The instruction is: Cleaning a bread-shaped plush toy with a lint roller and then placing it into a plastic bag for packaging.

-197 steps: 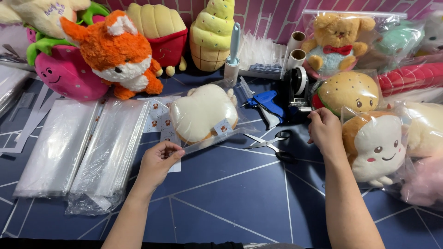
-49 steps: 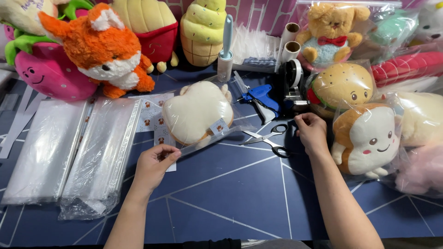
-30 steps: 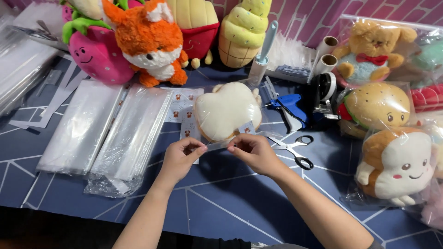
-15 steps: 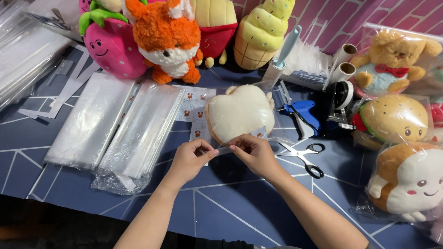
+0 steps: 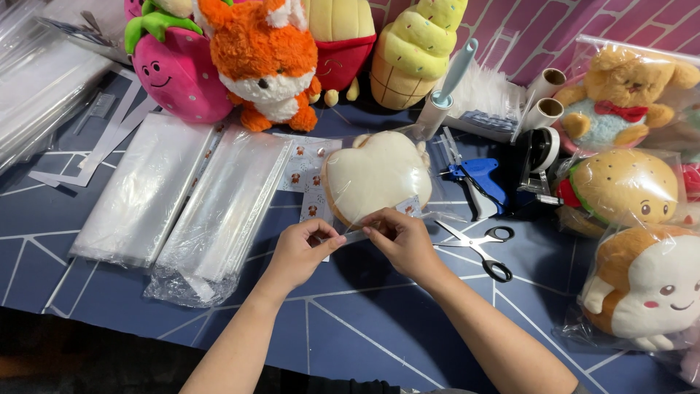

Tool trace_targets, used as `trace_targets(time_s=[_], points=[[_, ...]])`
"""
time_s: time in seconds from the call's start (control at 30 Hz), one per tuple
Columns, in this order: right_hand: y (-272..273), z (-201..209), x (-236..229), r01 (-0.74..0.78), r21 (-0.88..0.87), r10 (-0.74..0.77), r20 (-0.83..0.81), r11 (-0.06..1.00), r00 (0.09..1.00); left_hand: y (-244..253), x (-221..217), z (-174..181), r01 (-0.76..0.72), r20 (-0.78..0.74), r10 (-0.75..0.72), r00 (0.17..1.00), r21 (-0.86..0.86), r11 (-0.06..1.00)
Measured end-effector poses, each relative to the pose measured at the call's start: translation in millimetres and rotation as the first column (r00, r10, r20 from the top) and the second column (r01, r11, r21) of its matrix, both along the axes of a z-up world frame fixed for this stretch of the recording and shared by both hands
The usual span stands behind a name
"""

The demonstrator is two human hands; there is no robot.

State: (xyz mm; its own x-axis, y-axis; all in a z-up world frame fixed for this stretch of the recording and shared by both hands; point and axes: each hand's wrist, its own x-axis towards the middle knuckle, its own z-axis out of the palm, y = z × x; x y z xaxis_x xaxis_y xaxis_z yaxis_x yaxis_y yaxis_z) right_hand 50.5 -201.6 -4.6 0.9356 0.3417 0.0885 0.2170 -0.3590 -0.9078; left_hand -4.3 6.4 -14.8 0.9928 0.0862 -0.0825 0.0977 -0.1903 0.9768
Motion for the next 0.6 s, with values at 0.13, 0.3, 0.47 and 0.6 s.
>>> trace_targets(time_s=[0.13,0.3,0.47,0.6], points=[[-0.9,-1.6,-1.2,0.002,-0.016,-0.001,0.045,1.0,0.999,0.5,0.3,0.8,-0.002,-0.004,0.002,1.0,-0.006,1.0],[-3.4,-6.4,-0.9,0.018,0.017,-0.018,0.032,1.0,0.999,0.5,0.6,1.3,-0.007,-0.002,0.007,1.0,-0.021,1.0],[1.1,-1.1,-3.2,0.068,-0.132,-0.058,0.077,0.989,0.995,-0.3,1.6,-1.6,0.015,-0.002,-0.015,1.0,-0.025,1.0],[6.2,41.7,-5.9,0.09,-0.425,-0.05,0.106,0.901,0.993,-1.0,0.7,-0.8,0.027,-0.007,-0.027,1.0,-0.03,0.999]])
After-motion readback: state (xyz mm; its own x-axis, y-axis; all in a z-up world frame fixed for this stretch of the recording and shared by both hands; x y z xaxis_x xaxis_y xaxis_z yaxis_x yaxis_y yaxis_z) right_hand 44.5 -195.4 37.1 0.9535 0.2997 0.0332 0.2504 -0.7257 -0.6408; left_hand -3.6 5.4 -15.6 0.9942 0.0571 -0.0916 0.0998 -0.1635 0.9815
